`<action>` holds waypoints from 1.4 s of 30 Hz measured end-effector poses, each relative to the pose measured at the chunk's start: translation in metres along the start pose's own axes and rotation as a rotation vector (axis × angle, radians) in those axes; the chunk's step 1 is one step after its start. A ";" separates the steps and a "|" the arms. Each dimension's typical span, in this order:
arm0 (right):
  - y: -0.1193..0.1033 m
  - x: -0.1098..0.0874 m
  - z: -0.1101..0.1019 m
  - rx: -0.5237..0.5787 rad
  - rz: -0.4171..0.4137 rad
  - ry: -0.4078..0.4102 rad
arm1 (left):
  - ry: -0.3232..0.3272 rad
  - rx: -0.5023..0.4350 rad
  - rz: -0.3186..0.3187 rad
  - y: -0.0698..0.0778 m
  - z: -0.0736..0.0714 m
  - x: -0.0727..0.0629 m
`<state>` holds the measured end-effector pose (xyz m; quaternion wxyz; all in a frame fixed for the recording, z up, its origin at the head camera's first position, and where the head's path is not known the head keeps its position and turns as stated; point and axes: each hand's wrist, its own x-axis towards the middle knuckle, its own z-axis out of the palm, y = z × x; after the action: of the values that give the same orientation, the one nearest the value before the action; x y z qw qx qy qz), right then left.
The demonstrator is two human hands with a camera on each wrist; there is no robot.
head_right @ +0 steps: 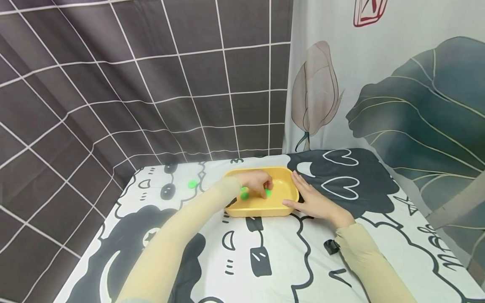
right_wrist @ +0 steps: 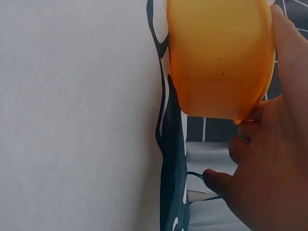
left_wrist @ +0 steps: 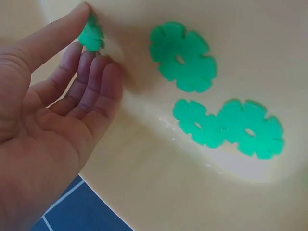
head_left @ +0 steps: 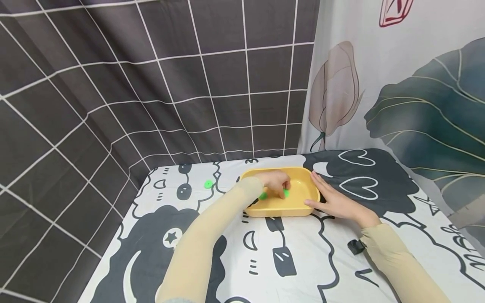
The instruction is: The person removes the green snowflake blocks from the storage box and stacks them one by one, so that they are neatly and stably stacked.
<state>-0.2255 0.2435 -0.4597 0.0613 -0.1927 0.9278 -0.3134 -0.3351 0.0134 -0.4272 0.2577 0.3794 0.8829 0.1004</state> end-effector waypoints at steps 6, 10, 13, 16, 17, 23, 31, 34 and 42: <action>0.001 0.000 0.000 -0.002 -0.006 -0.004 | 0.012 -0.014 0.015 0.002 0.001 -0.001; 0.001 0.000 0.000 -0.007 -0.018 -0.005 | 0.042 0.002 0.030 0.005 0.000 -0.002; 0.000 0.001 0.000 -0.010 -0.022 -0.004 | 0.054 0.026 0.058 0.005 -0.001 -0.002; -0.001 0.001 -0.001 -0.012 -0.025 -0.004 | 0.065 0.055 0.099 0.005 -0.004 -0.002; -0.002 0.001 -0.001 -0.011 -0.024 -0.004 | 0.070 0.065 0.110 0.005 -0.005 -0.002; -0.003 -0.001 -0.001 -0.011 -0.007 -0.008 | 0.134 0.054 0.166 0.005 -0.020 -0.007; -0.003 -0.002 0.001 0.002 0.007 -0.013 | 0.262 -0.013 0.200 -0.002 -0.051 -0.034; -0.001 -0.001 0.001 0.001 0.005 -0.010 | 0.308 -0.046 0.169 -0.009 -0.065 -0.049; 0.002 0.001 0.001 -0.005 -0.015 0.004 | 0.511 -0.175 0.060 -0.045 -0.089 -0.093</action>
<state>-0.2269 0.2441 -0.4618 0.0567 -0.1990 0.9273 -0.3121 -0.3558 -0.0835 -0.3334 0.0550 0.3441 0.8957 0.2763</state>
